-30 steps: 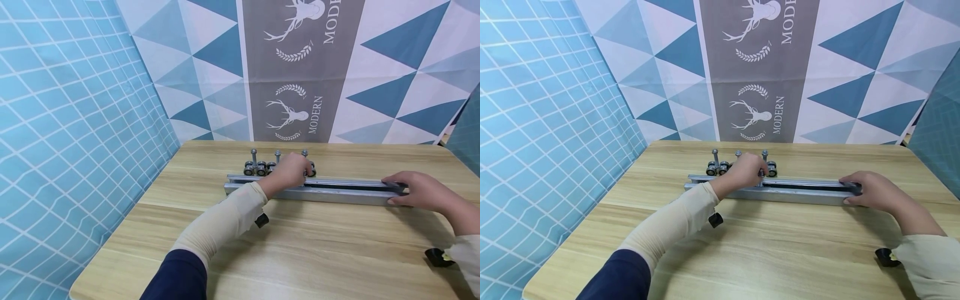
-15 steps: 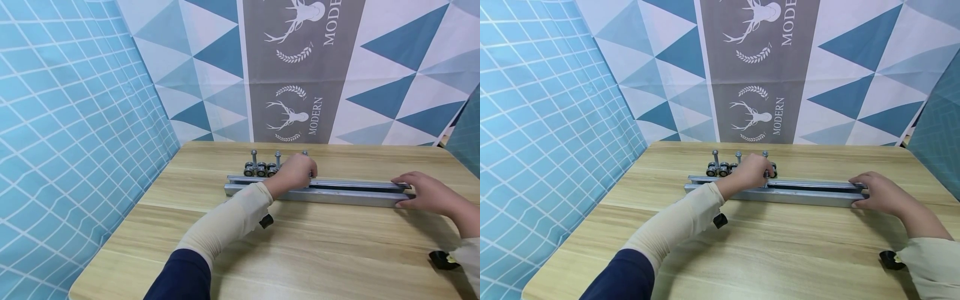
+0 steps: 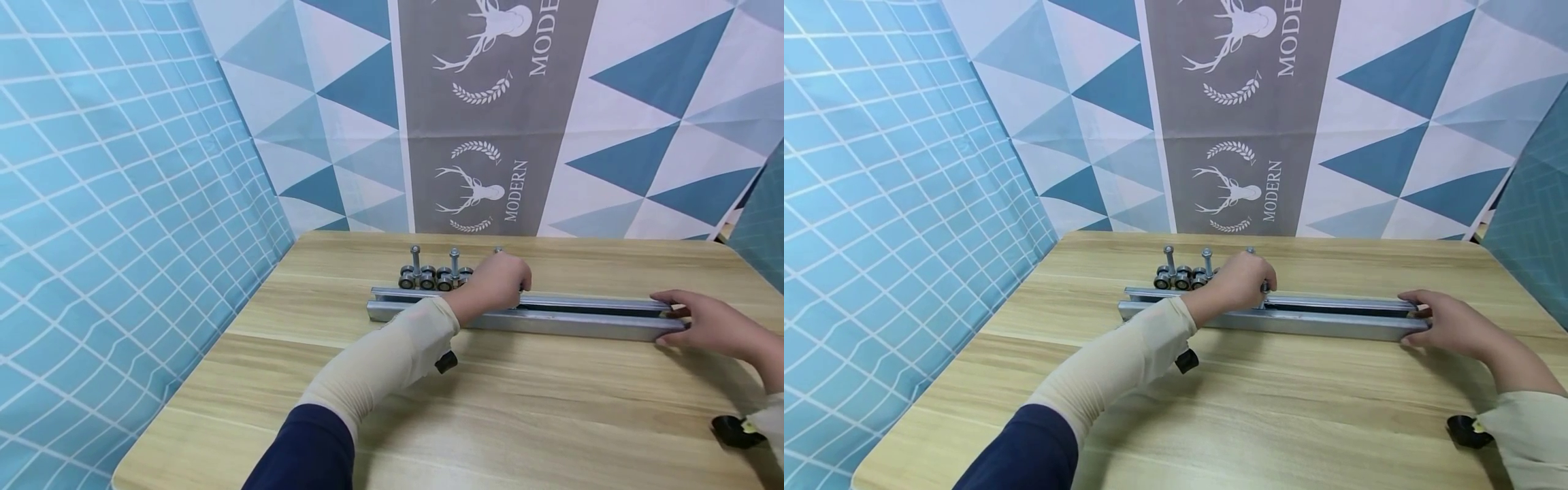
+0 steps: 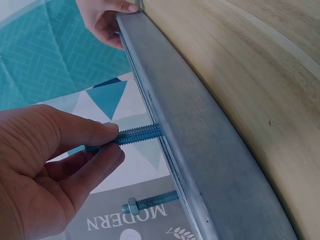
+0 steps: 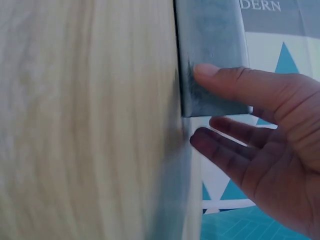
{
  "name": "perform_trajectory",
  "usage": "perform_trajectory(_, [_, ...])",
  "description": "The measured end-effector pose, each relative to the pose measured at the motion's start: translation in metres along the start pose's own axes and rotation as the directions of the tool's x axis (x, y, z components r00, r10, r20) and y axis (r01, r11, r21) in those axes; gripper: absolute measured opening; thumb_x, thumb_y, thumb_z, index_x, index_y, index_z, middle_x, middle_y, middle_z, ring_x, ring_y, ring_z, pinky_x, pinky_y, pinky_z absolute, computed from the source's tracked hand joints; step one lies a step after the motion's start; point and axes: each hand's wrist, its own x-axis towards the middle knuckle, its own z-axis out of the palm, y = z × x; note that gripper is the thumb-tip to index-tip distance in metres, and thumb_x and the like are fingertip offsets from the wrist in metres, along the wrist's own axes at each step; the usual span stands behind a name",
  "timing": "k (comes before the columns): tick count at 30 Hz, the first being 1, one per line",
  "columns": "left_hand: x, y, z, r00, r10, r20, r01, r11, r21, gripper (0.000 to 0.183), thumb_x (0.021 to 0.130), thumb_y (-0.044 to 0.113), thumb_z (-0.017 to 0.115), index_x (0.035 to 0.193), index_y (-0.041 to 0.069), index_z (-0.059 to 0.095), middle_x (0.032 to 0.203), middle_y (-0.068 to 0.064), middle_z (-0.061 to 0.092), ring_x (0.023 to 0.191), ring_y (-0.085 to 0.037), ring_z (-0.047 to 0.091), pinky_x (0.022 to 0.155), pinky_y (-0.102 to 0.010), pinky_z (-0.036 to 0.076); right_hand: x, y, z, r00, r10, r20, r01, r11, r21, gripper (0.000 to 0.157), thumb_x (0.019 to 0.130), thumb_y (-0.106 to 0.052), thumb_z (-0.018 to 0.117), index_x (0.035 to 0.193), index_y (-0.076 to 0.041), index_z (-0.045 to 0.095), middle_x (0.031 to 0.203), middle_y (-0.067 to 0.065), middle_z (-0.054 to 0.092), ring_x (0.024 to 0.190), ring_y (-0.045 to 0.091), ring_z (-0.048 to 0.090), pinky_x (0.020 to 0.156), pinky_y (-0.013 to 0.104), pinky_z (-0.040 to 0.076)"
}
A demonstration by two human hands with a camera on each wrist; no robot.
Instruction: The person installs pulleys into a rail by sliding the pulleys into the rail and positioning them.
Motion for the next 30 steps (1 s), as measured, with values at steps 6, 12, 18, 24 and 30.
perform_trajectory(6, [0.003,0.004,0.000,1.000,0.017,-0.010,-0.017,1.000,0.006,0.032,0.081,-0.003,0.063,0.095,0.021,0.078,0.095,0.015,0.070,0.083,0.003,0.058,0.077,-0.015,0.047,0.000,0.008,0.002,0.999,0.015,0.033,-0.018,0.994,0.103,0.085,0.073,-0.012,0.083,0.136,0.018,0.035,0.128,0.042,0.041,0.109,0.059,0.049,0.070,0.031,0.053])
perform_trajectory(12, [0.005,0.007,0.000,0.999,0.044,-0.010,-0.044,0.999,0.007,0.028,0.080,-0.006,0.061,0.082,0.019,0.075,0.077,0.013,0.061,0.067,-0.002,0.044,0.063,-0.014,0.038,-0.002,0.015,0.000,0.998,0.050,0.050,-0.056,0.989,0.138,0.083,0.073,-0.010,0.083,0.138,0.016,0.036,0.130,0.041,0.041,0.113,0.057,0.047,0.069,0.014,0.046])
perform_trajectory(18, [0.009,0.009,0.001,0.998,0.060,-0.018,-0.060,0.998,0.018,0.028,0.077,-0.006,0.060,0.067,0.019,0.063,0.067,0.012,0.050,0.062,-0.003,0.038,0.060,-0.015,0.032,-0.004,0.023,-0.003,0.994,0.087,0.063,-0.097,0.978,0.186,0.086,0.074,-0.021,0.083,0.137,0.015,0.037,0.128,0.039,0.045,0.102,0.018,0.059,0.068,0.014,0.044])
perform_trajectory(24, [0.012,0.012,0.004,0.996,0.083,-0.025,-0.082,0.996,0.020,0.039,0.075,-0.009,0.055,0.059,0.019,0.034,0.060,0.007,0.031,0.058,-0.009,0.023,0.055,-0.020,0.020,-0.005,0.032,-0.001,0.992,0.099,0.076,-0.116,0.957,0.265,0.091,0.075,-0.022,0.082,0.140,0.017,0.032,0.132,0.041,0.041,0.087,-0.020,0.041,0.070,0.017,0.048])
perform_trajectory(30, [0.013,0.014,0.002,0.999,0.044,0.001,-0.044,0.999,-0.025,0.031,0.081,-0.006,0.059,0.068,0.021,0.066,0.070,0.012,0.053,0.064,-0.004,0.040,0.061,-0.015,0.034,-0.005,0.042,0.002,0.990,0.108,0.093,-0.135,0.919,0.371,0.082,0.077,-0.013,0.080,0.139,0.015,0.034,0.130,0.031,0.051,0.088,-0.019,0.047,0.073,0.019,0.051])
